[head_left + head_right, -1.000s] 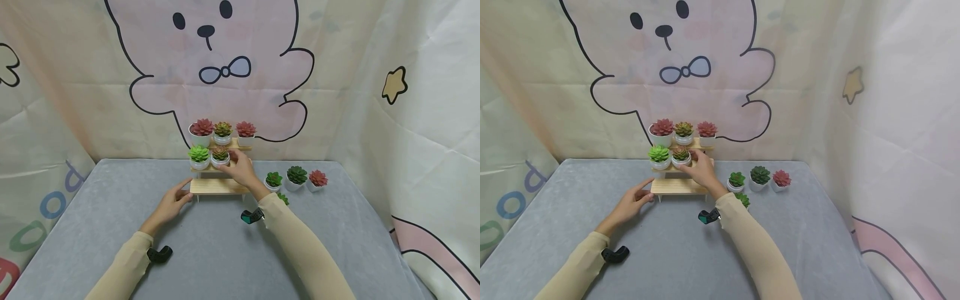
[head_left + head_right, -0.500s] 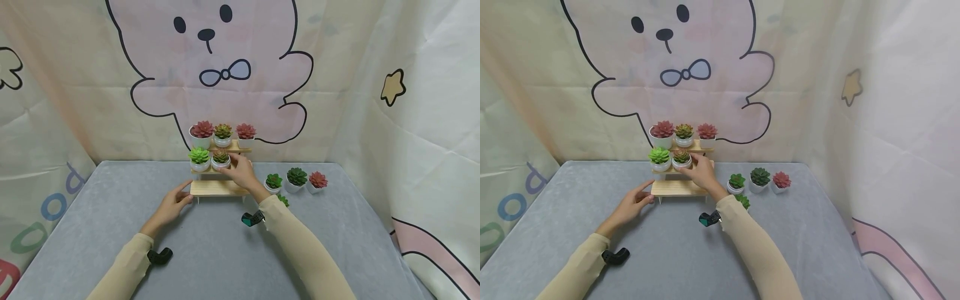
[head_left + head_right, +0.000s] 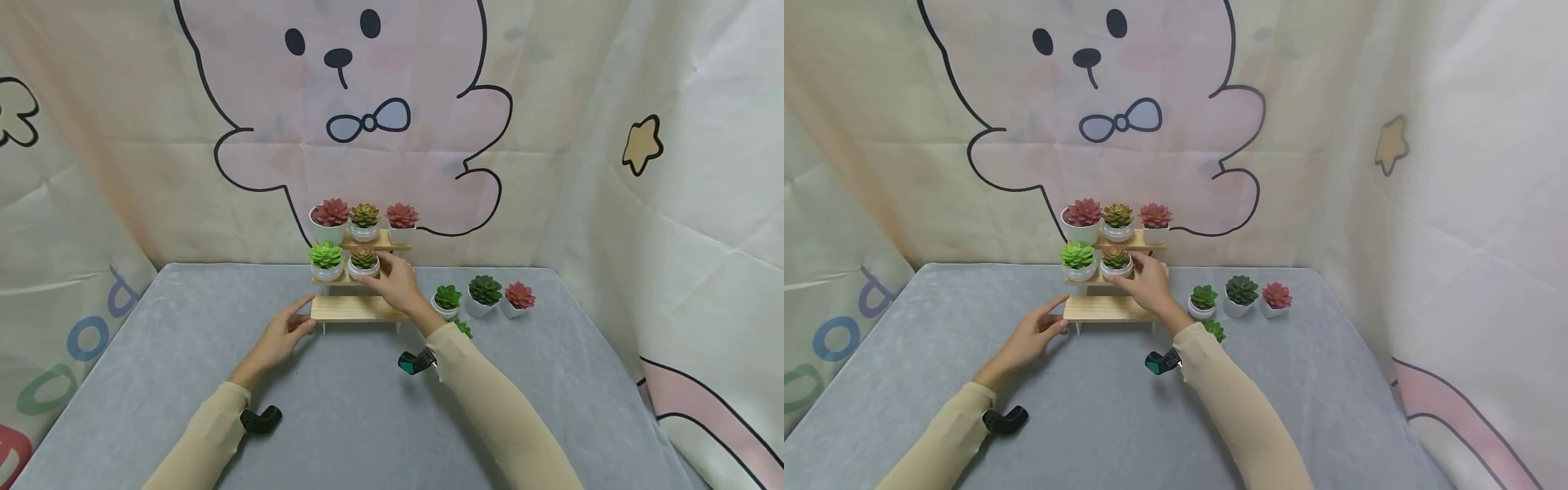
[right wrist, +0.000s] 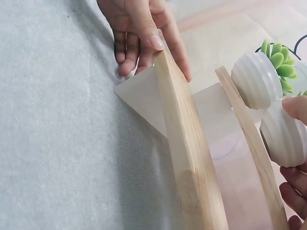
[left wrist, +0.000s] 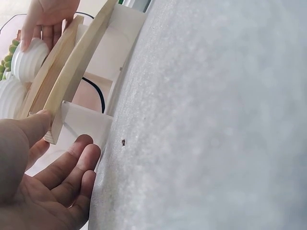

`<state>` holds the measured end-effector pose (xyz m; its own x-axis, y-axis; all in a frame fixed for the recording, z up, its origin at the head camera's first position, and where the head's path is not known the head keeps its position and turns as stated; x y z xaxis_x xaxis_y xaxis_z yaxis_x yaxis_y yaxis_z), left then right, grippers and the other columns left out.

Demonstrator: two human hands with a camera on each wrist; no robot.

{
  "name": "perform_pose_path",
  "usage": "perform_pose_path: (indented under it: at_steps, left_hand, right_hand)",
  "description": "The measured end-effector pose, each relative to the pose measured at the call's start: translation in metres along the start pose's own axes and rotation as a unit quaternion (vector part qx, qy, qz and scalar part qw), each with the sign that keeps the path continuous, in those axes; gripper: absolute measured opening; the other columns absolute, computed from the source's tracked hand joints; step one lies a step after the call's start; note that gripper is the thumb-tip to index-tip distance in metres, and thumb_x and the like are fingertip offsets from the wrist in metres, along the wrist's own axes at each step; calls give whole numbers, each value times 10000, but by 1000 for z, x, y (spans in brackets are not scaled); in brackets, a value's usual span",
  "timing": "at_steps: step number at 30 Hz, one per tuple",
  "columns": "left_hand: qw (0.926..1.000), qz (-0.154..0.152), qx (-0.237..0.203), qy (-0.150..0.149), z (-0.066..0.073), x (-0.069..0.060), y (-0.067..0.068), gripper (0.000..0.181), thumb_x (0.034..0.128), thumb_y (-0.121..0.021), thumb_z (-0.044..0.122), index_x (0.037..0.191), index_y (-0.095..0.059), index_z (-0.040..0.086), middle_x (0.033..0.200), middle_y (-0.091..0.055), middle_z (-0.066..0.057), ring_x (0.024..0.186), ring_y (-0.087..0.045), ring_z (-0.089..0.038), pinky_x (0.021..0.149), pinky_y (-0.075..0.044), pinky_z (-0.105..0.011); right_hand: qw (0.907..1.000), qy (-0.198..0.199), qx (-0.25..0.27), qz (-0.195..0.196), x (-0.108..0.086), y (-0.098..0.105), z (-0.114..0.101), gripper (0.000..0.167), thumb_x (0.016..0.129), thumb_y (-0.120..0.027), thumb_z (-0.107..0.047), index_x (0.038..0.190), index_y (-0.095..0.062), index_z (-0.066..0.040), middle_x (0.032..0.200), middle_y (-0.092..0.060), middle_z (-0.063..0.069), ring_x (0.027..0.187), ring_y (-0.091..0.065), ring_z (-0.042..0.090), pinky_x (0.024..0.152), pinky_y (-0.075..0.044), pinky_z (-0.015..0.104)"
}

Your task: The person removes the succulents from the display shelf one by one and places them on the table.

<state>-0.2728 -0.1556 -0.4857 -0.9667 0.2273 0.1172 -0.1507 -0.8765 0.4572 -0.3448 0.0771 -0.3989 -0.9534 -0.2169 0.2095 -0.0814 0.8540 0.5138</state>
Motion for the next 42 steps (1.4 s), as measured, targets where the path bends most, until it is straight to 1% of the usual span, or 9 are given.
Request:
perform_pose_path:
  at_steps: [6, 11, 16, 21, 24, 27, 32, 37, 42]
  left_hand:
    - [10000, -50, 32, -59, 2, 1, 0, 573, 1039, -569, 120, 1563, -354, 36, 1209, -689, -302, 1007, -726, -332, 829, -559, -396]
    - [10000, -49, 49, -67, 3, 1, 0, 571, 1038, -568, 112, 1563, -356, 37, 1213, -686, -305, 1008, -726, -333, 828, -560, -392]
    - [9999, -24, 60, -89, 3, 1, 1, 575, 1036, -570, 107, 1565, -353, 38, 1210, -686, -307, 1005, -726, -338, 826, -560, -380]
    - [9999, -11, 99, -102, 4, 2, 1, 576, 1037, -569, 111, 1565, -351, 36, 1207, -689, -305, 999, -729, -333, 835, -563, -394]
    - [10000, -33, 80, -41, 3, 1, 0, 573, 1038, -569, 114, 1566, -356, 50, 1213, -688, -301, 1003, -728, -328, 850, -562, -417]
    - [9999, -68, 74, -57, 3, 1, 0, 570, 1041, -562, 109, 1566, -350, 38, 1215, -685, -306, 1005, -728, -330, 856, -562, -428]
    - [10000, -34, 42, -80, 3, 0, 0, 570, 1039, -566, 113, 1561, -354, 27, 1213, -682, -313, 1004, -729, -339, 846, -569, -415]
    - [9999, -46, 25, -124, 5, 0, 0, 573, 1042, -563, 122, 1562, -345, 15, 1231, -667, -327, 1016, -727, -357, 843, -572, -419]
    - [9999, -26, 60, -118, 6, -1, 0, 570, 1045, -560, 125, 1564, -348, 28, 1226, -674, -319, 1007, -729, -347, 832, -567, -400]
  right_hand:
    - [9999, 68, 97, 1, -5, 5, -2, 646, 856, -823, -309, 1416, -579, -98, 1391, -624, 128, 1315, -579, 294, 1114, -450, 482]
    - [10000, 38, -29, 65, -12, 9, -1, 666, 855, -824, -315, 1432, -567, -105, 1351, -631, 136, 1263, -597, 316, 1075, -470, 519]
    - [9998, 54, -193, 93, -18, 13, -3, 693, 852, -824, -348, 1443, -554, -103, 1350, -627, 126, 1277, -586, 312, 1064, -473, 530]
    - [9995, 172, -260, 93, -24, 16, -5, 690, 861, -819, -330, 1441, -545, -75, 1357, -620, 133, 1292, -569, 305, 1074, -463, 541]
    - [9992, 255, -293, 90, -29, 18, -6, 667, 857, -825, -300, 1424, -559, -69, 1342, -625, 138, 1270, -576, 305, 1069, -466, 545]
    - [9986, 433, -299, 67, -34, 21, -8, 632, 844, -837, -251, 1393, -587, -65, 1314, -635, 146, 1239, -585, 310, 1052, -477, 541]
    - [9976, 651, -240, -16, -43, 26, -10, 610, 843, -836, -224, 1386, -599, -78, 1295, -650, 128, 1220, -590, 301, 1047, -472, 549]
    - [9975, 699, -57, -62, -52, 32, -10, 605, 842, -830, -208, 1390, -598, -101, 1301, -651, 126, 1232, -581, 304, 1053, -446, 584]
    - [9967, 796, -111, -54, -59, 38, -12, 612, 840, -828, -201, 1397, -593, -111, 1297, -655, 125, 1230, -589, 303, 1059, -438, 589]
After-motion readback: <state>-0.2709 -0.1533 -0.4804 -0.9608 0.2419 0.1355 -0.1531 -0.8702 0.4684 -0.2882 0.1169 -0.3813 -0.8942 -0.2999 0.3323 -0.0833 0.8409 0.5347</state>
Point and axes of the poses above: each hand's wrist, its own x-axis towards the middle knuckle, its own y-axis out of the back of the hand, z = x × y, the point moved 6 cm from there along x, towards the middle knuckle
